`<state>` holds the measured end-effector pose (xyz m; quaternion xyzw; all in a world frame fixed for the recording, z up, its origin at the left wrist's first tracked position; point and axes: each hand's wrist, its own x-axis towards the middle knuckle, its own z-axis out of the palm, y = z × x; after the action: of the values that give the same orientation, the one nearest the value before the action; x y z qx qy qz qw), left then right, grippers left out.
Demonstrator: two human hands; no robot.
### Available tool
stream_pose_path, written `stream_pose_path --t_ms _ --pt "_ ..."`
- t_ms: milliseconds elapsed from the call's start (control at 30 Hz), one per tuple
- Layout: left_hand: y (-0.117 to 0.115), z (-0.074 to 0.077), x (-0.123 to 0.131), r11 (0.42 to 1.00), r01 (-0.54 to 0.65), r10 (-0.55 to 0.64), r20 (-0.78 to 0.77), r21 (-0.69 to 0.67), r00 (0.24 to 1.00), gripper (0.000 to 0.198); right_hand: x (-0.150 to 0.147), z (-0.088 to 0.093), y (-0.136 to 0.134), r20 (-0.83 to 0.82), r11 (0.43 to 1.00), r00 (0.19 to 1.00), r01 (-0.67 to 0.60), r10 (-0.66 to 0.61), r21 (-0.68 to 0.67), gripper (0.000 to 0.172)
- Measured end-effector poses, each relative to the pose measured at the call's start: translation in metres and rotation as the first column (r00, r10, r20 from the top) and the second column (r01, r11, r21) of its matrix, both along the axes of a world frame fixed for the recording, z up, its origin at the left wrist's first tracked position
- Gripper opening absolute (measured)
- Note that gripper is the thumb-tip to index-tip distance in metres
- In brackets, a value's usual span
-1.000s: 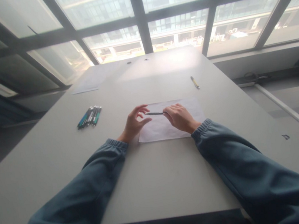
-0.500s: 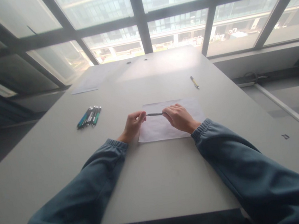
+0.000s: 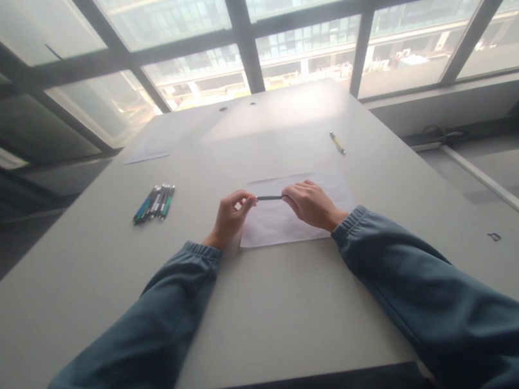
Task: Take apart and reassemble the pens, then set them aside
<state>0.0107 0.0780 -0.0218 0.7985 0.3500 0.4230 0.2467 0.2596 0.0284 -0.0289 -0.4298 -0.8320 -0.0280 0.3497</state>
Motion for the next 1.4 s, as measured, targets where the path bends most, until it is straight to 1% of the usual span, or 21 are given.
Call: stream_pose_path --t_ms 300,467,567,633,700,800,900,967,1133,1400 --pt "0.0016 -0.0037 0.0002 0.999 -0.015 0.014 0.038 0.042 0.999 0.026 -0.0004 0.0016 -0.0008 0.002 1.0 1.0 0.011 -0.011 -0.004 0.023" --pt "0.0006 -0.0028 0.0005 0.999 0.001 -0.003 0.041 0.041 0.999 0.017 -0.0009 0.0028 -0.0015 0.0 1.0 1.0 0.014 -0.014 -0.01 0.024" --pt "0.0 -0.0023 0.0005 0.998 0.024 -0.026 0.051 0.051 0.998 0.015 -0.001 0.0031 -0.0017 -0.002 1.0 1.0 0.022 -0.022 -0.011 0.023" --pt "-0.0002 -0.0016 0.0005 0.998 0.038 -0.041 0.052 0.054 0.998 0.02 -0.001 0.003 -0.0017 -0.004 1.0 1.0 0.028 -0.028 -0.008 0.023" --pt "-0.0002 -0.0006 0.0004 0.998 0.041 -0.043 0.049 0.036 0.998 0.032 -0.0009 0.0028 -0.0016 -0.006 0.999 0.999 0.032 -0.032 -0.004 0.023" --pt "0.0 0.0004 0.0003 1.0 0.009 -0.008 0.051 -0.024 0.999 0.04 -0.0009 0.0026 -0.0016 -0.007 1.0 1.0 0.026 -0.026 0.0 0.022" --pt "0.0002 -0.0003 -0.0001 0.997 -0.025 0.028 0.042 -0.076 0.999 0.056 -0.0011 0.0027 -0.0015 -0.004 1.0 1.0 0.004 -0.004 -0.002 0.021" --pt "0.0004 -0.002 -0.0006 0.994 -0.031 0.033 0.021 -0.108 0.999 0.064 -0.0013 0.0028 -0.0015 -0.001 1.0 1.0 -0.011 0.011 -0.002 0.021" --pt "0.0011 -0.0064 -0.0019 0.987 -0.029 0.026 -0.019 -0.16 0.999 0.067 -0.0015 0.0024 -0.0014 0.015 0.999 0.999 -0.033 0.033 0.01 0.02" --pt "-0.0016 -0.0024 -0.0012 0.992 -0.01 0.008 -0.016 -0.125 1.0 0.062 -0.0014 0.0011 -0.0008 0.01 1.0 0.999 -0.031 0.031 -0.002 0.021"
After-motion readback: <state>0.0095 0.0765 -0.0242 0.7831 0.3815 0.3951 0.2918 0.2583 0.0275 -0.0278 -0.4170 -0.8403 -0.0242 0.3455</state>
